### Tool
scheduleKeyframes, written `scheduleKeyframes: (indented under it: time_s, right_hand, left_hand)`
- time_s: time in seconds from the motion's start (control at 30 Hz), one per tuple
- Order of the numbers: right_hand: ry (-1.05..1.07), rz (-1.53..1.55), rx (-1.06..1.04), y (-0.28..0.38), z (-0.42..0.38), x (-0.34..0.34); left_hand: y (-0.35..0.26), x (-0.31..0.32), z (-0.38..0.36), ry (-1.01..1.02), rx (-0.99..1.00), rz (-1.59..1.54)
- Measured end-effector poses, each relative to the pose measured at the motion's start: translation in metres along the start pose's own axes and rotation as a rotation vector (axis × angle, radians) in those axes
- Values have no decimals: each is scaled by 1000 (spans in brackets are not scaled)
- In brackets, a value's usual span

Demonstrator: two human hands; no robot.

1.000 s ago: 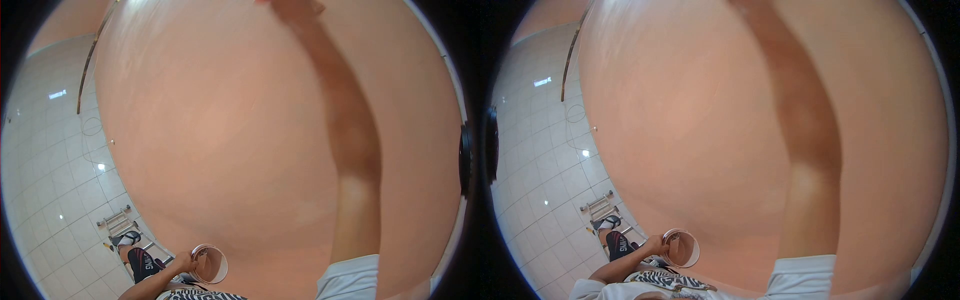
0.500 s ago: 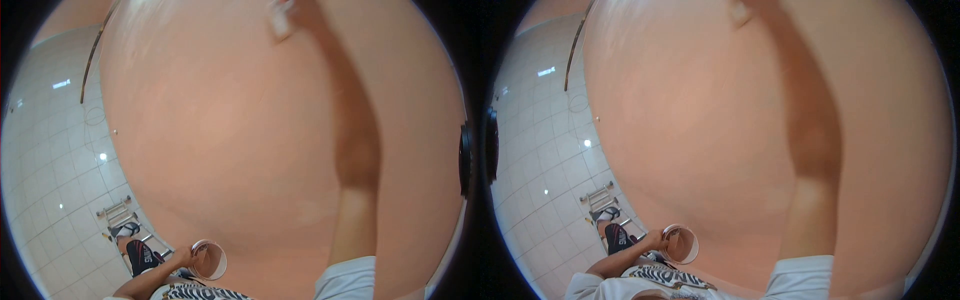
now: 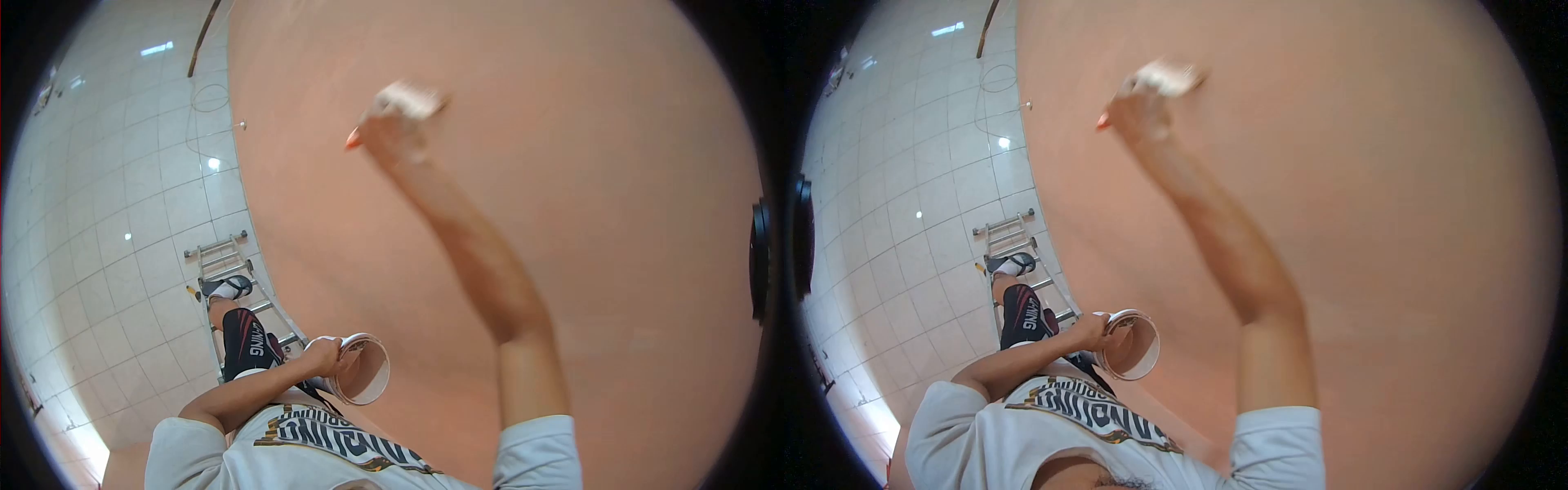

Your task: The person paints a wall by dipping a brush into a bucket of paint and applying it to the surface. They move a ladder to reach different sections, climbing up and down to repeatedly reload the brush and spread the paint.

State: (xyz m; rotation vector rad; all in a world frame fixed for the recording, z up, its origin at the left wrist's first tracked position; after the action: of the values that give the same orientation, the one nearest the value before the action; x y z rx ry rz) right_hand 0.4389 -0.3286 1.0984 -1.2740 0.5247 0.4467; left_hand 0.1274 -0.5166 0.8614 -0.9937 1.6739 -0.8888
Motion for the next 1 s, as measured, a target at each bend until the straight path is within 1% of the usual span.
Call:
scheduleKeyframes:
  time_s: [0.03,0.07,0.1,0.2,0.23,0.3,0.33,0.37,0.4,0.47,0.5,0.57,0.6,0.63,0.67,0.7,0.73,0.8,0.83,0.9,0.93,0.97,1.0]
  right_hand:
    - [96,253,104,39,-11,7]
    - [150,468,228,66,-24,14]
    - [207,683,353,82,-31,18]
    - [253,867,522,82,-42,35]
    - [144,806,503,68,-38,44]
    - [-76,677,462,11,-17,86]
    - [-193,611,436,-15,-15,93]
    - [-264,309,304,-56,-3,58]
    - [-327,11,168,-105,24,-2]
    - [-394,-253,52,-204,57,-49]
    - [-125,-123,425,-169,78,-165]
    - [-267,-331,327,-194,94,-183]
    - [-368,-364,126,-209,91,-170]
    - [-465,-392,-77,-221,81,-148]
    - [-493,-448,-174,-221,68,-106]
    - [-525,-507,-270,-213,56,-70]
    - [-388,-522,-189,-183,51,-47]
    - [-125,-386,16,-87,30,-2]
    - [-8,-267,53,-34,13,20]
    - [288,143,106,63,-20,55]
    - [441,376,167,95,-34,66]
    - [522,543,252,113,-46,72]
    - [492,592,309,111,-53,72]
  left_hand:
    - [-1,-2,2,3,5,-7]
    - [-1,-2,2,-9,9,1]
    - [-1,-1,2,-19,14,10]
    - [1,1,-1,-28,6,8]
    - [0,2,-2,-27,3,3]
    - [0,9,-4,-17,34,20]
    - [2,7,-2,-22,47,33]
    - [3,4,-1,-16,48,27]
    - [2,4,0,-8,44,17]
    - [1,10,-3,1,23,-5]
    - [0,13,-6,-1,11,-10]
    - [0,7,-1,-26,1,-5]
    - [0,4,0,7,15,-10]
    - [3,6,2,-2,25,0]
    - [7,10,2,-4,33,10]
    - [8,14,2,-4,45,18]
    - [9,16,1,1,31,10]
    - [7,15,3,7,12,0]
    - [6,14,3,10,-11,-9]
    - [5,9,1,13,-51,-21]
    - [4,7,-1,11,-32,-9]
    - [4,4,-2,-1,-11,2]
    - [4,2,-1,-6,4,10]
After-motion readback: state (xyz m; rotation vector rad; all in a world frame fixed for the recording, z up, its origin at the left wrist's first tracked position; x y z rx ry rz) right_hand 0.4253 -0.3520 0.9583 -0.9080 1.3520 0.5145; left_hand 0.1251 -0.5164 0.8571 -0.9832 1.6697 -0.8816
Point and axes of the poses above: each hand's wrist, its own z-axis towards the middle knuckle, its own x-axis out of the palm, y = z × x, the point moved 4 cm from there along z, towards the middle knuckle, and after that the axes turned 13 degrees about -y, right-handed, at the moved point
